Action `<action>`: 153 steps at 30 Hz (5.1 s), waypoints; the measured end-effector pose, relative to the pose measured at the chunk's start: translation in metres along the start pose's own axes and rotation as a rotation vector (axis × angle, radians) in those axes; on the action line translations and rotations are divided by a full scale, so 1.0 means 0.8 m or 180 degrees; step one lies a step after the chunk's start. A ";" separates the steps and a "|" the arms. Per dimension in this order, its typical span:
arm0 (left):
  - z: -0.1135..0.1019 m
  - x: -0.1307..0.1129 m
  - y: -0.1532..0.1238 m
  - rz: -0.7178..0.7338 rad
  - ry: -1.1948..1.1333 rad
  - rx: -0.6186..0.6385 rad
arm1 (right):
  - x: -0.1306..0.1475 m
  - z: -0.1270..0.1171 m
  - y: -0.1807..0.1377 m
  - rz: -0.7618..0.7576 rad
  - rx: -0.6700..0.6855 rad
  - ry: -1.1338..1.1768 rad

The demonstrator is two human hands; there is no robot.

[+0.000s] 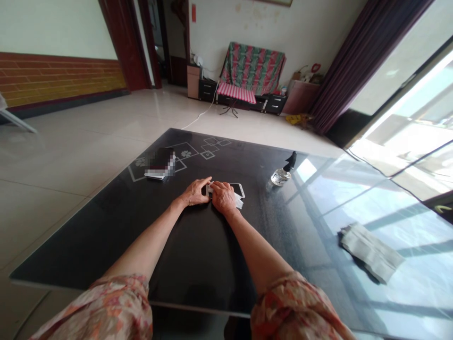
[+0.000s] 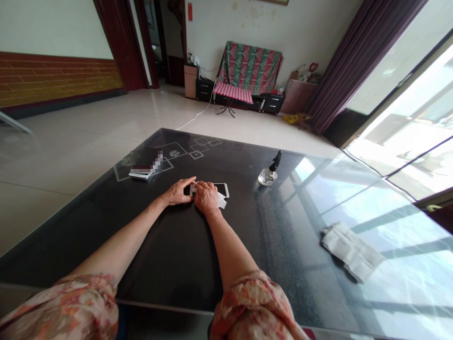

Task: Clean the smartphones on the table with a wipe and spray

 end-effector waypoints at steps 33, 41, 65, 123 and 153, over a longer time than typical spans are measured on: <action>-0.005 0.004 0.014 0.0070 -0.0018 0.0349 | -0.003 0.010 -0.002 -0.0126 -0.0359 0.0172; -0.005 0.007 0.013 -0.0005 0.0067 0.0345 | -0.002 0.005 -0.003 -0.0093 -0.0399 0.0183; -0.009 0.000 0.008 0.0051 0.0152 0.0424 | -0.002 0.012 -0.002 -0.0098 -0.0428 0.0297; 0.001 -0.010 -0.022 0.0115 0.0308 -0.0091 | 0.006 -0.005 -0.021 -0.0282 -0.0346 0.0568; 0.012 -0.007 -0.024 0.0327 0.0373 -0.0063 | -0.011 -0.012 -0.045 0.0236 -0.0437 0.0301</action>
Point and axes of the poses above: each hand's wrist, its own y-axis towards the middle knuckle, its own z-axis out of the palm, x = y × z, the point moved 3 cm from there along y, towards the middle knuckle, and after that the axes turned 15 degrees about -y, right-handed, at the moved point
